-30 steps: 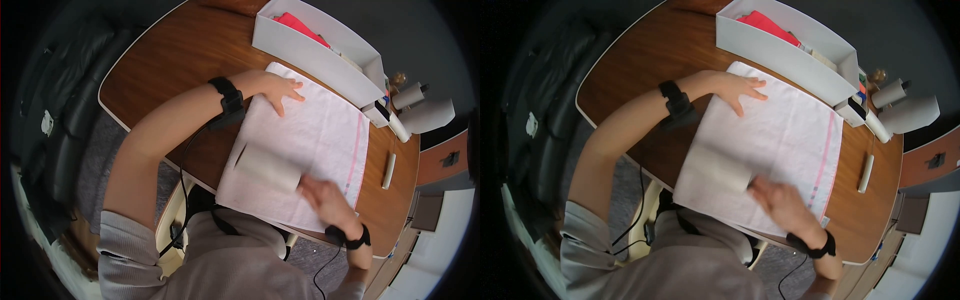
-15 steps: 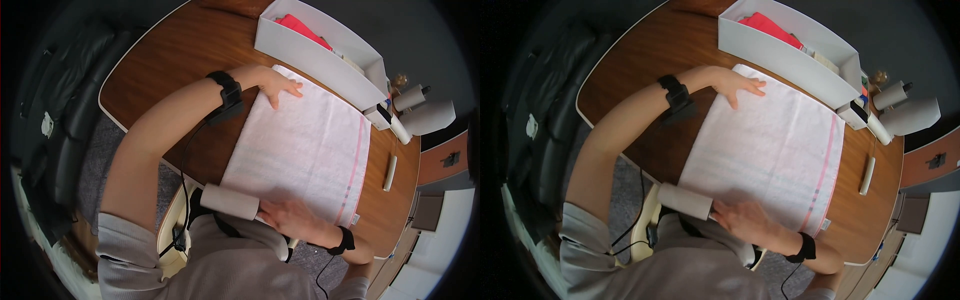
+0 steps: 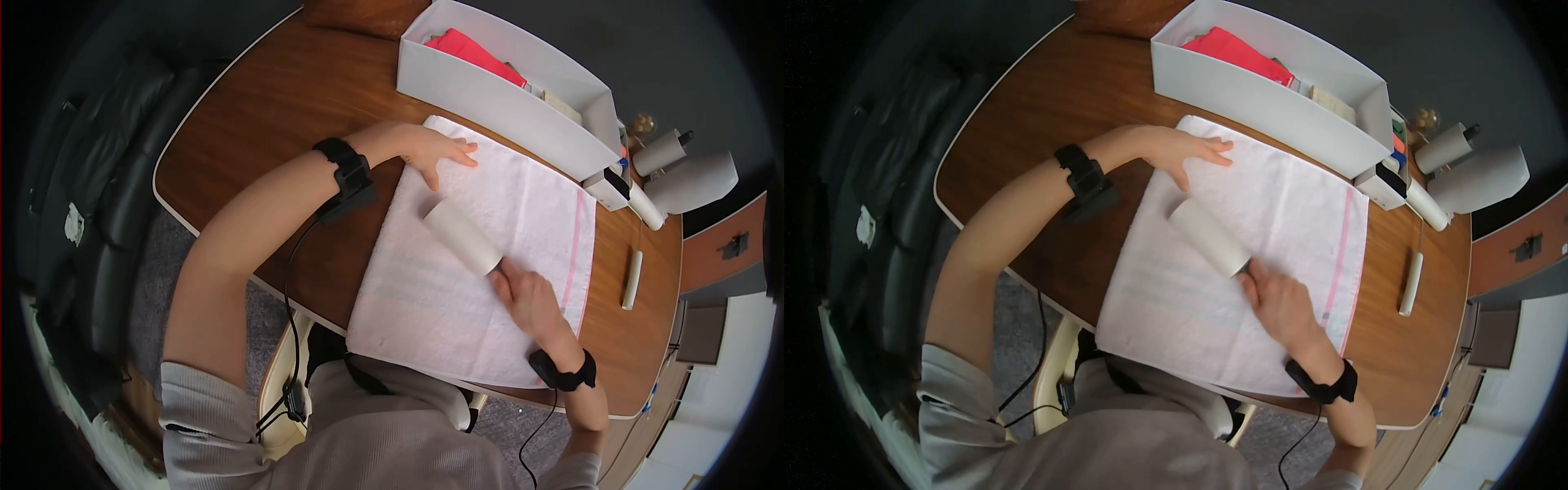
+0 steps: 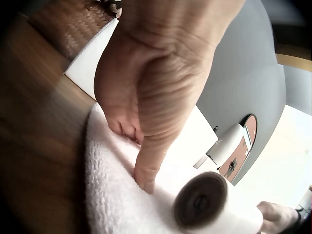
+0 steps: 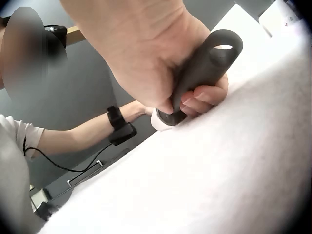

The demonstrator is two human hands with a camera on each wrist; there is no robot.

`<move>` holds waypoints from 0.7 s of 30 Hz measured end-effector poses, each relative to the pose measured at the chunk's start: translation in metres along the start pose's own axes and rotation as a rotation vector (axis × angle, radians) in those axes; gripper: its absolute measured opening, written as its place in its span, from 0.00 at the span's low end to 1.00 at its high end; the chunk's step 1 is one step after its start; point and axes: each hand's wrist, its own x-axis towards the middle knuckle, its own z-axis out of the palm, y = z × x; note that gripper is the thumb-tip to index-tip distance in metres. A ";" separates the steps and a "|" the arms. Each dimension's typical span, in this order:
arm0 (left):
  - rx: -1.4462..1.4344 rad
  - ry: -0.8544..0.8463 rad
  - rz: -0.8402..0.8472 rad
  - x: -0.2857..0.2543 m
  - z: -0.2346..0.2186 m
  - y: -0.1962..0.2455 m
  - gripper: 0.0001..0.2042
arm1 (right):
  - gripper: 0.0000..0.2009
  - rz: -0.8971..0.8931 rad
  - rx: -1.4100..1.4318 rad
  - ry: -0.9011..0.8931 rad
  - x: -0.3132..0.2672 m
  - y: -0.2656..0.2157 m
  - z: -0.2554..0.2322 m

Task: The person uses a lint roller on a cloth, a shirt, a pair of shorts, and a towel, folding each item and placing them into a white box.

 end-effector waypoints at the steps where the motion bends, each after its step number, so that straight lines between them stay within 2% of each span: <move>1: -0.009 0.000 0.006 0.000 0.000 0.000 0.39 | 0.11 -0.044 0.013 -0.025 -0.005 -0.004 0.002; 5: 0.005 0.000 -0.010 -0.001 0.000 0.002 0.39 | 0.12 -0.201 0.026 -0.210 -0.033 -0.034 0.007; 8: 0.001 -0.001 -0.024 -0.002 -0.002 0.004 0.39 | 0.11 -0.301 0.168 -0.337 -0.048 -0.057 0.006; 11: 0.001 -0.005 -0.043 -0.002 -0.001 0.006 0.39 | 0.10 -0.280 0.197 -0.284 -0.055 -0.054 0.005; 12: 0.000 -0.005 -0.042 -0.002 -0.001 0.006 0.39 | 0.10 -0.227 0.178 -0.175 -0.054 -0.046 0.002; 15: -0.017 -0.005 -0.049 -0.002 -0.001 0.006 0.39 | 0.09 0.066 0.001 -0.056 -0.049 -0.023 -0.009; 18: -0.036 -0.003 -0.066 -0.001 -0.001 0.008 0.39 | 0.09 0.087 0.017 -0.106 -0.059 -0.007 -0.006; 21: -0.044 0.001 -0.080 -0.003 -0.002 0.011 0.39 | 0.09 -0.113 0.106 -0.088 -0.070 -0.023 0.000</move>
